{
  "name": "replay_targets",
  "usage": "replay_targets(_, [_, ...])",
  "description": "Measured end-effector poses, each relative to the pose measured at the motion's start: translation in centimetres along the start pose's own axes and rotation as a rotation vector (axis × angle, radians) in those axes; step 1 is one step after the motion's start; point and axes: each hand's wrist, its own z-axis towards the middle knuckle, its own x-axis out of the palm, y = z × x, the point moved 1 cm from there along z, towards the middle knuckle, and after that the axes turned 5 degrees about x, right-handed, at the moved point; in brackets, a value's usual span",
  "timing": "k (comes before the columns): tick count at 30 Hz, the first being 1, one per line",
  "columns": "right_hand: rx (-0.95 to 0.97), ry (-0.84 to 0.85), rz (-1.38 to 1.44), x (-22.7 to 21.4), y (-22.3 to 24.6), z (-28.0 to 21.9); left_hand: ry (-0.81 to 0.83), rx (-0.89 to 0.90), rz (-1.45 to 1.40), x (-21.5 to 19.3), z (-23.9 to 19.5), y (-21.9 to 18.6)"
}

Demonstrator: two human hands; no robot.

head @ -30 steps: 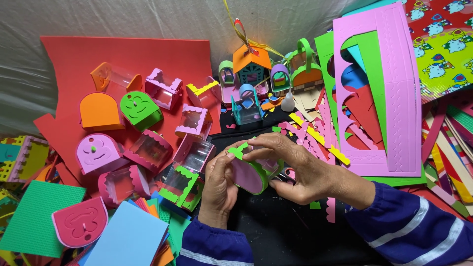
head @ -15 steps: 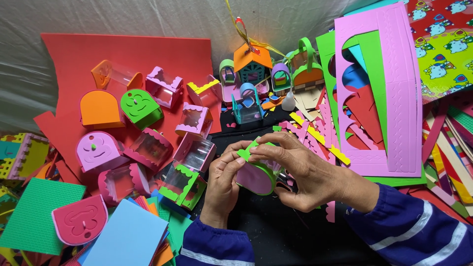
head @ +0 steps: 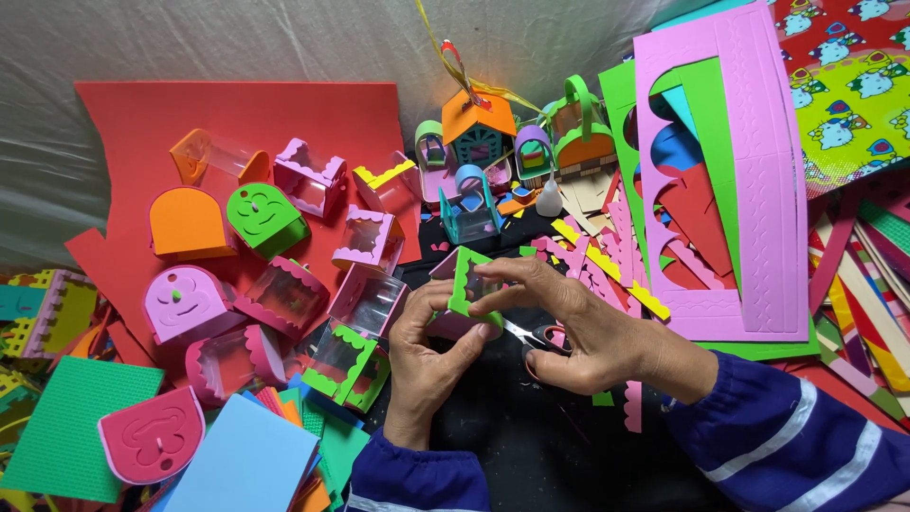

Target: Assembling small decorative gift containers by gluing foam strips and components together

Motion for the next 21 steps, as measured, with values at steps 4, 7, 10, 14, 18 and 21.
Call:
replay_targets(4, [0.036,0.03,0.033,-0.4,0.2,0.0,-0.011,0.02,0.047,0.0,-0.1,0.5])
replay_targets(7, [0.056,0.014,0.016,-0.6,-0.1,0.3,-0.002,0.066,0.141,-0.1,-0.5,1.4])
replay_targets(10, [-0.069,-0.045,-0.366,-0.2,-0.6,0.8,-0.022,0.133,0.301,0.1,-0.6,0.9])
replay_targets(14, [-0.315,-0.128,-0.765,0.9,-2.0,0.9,-0.025,0.178,0.481,0.8,-0.9,0.5])
replay_targets(18, [-0.45,-0.099,-0.815,0.5,0.4,1.5,0.011,0.248,0.732,1.2,-0.9,-0.7])
replay_targets(21, [-0.433,-0.074,-0.81,0.1,0.3,1.0,-0.007,0.264,0.791,1.2,-0.8,-0.9])
